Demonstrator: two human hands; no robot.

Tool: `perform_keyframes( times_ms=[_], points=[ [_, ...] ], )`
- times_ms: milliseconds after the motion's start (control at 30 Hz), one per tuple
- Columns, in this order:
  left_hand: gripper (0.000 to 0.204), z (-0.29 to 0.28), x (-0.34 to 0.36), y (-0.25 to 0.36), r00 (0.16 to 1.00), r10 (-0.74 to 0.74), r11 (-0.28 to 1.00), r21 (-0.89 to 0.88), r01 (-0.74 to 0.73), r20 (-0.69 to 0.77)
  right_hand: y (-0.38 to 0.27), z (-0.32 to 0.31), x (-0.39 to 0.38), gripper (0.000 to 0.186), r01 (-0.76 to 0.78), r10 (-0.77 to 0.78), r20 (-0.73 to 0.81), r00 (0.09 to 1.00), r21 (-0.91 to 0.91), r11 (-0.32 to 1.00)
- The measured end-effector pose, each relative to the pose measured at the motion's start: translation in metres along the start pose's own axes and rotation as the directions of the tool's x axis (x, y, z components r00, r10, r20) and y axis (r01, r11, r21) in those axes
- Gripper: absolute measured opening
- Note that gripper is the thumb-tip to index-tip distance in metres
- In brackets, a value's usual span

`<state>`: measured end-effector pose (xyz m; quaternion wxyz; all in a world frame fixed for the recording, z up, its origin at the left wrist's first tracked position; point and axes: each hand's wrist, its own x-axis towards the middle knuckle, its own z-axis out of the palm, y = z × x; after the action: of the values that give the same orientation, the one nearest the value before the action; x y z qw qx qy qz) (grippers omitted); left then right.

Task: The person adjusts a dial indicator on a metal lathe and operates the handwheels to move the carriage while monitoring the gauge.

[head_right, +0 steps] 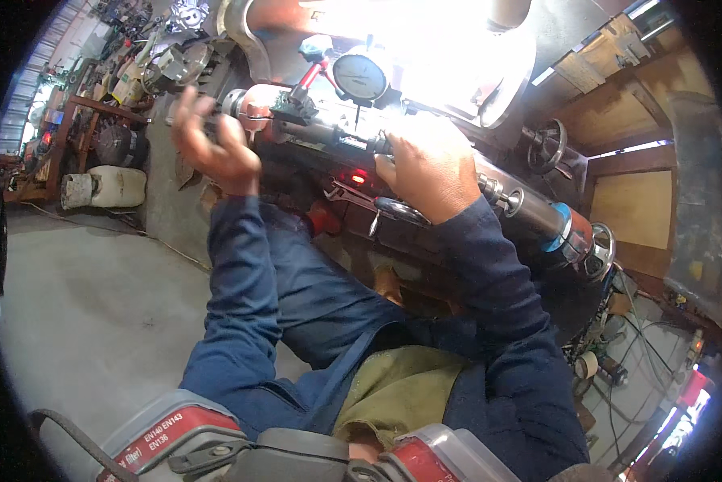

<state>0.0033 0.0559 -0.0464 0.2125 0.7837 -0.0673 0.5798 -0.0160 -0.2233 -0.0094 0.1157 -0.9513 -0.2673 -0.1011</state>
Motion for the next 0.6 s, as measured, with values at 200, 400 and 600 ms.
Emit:
perform_keyframes(
  times_ms=[200, 400, 600],
  points=[
    [0.021, 0.016, -0.038, 0.062, 0.923, 0.069, 0.991, -0.133, -0.019, 0.378, -0.002, 0.000, 0.000, 0.030, -0.014, 0.014, 0.006, 1.000, 0.027, 1.000],
    [0.023, 0.020, -0.041, 0.061, 0.893, 0.070, 0.997, -0.012, -0.073, 0.444, -0.001, 0.001, -0.002, 0.030, 0.015, -0.012, -0.086, 0.996, 0.030, 0.999],
    [0.023, 0.023, -0.044, 0.061, 0.897, 0.071, 0.997, -0.006, -0.076, 0.437, -0.001, 0.001, -0.002, 0.030, -0.008, 0.009, -0.044, 0.999, 0.017, 1.000]
  ],
)
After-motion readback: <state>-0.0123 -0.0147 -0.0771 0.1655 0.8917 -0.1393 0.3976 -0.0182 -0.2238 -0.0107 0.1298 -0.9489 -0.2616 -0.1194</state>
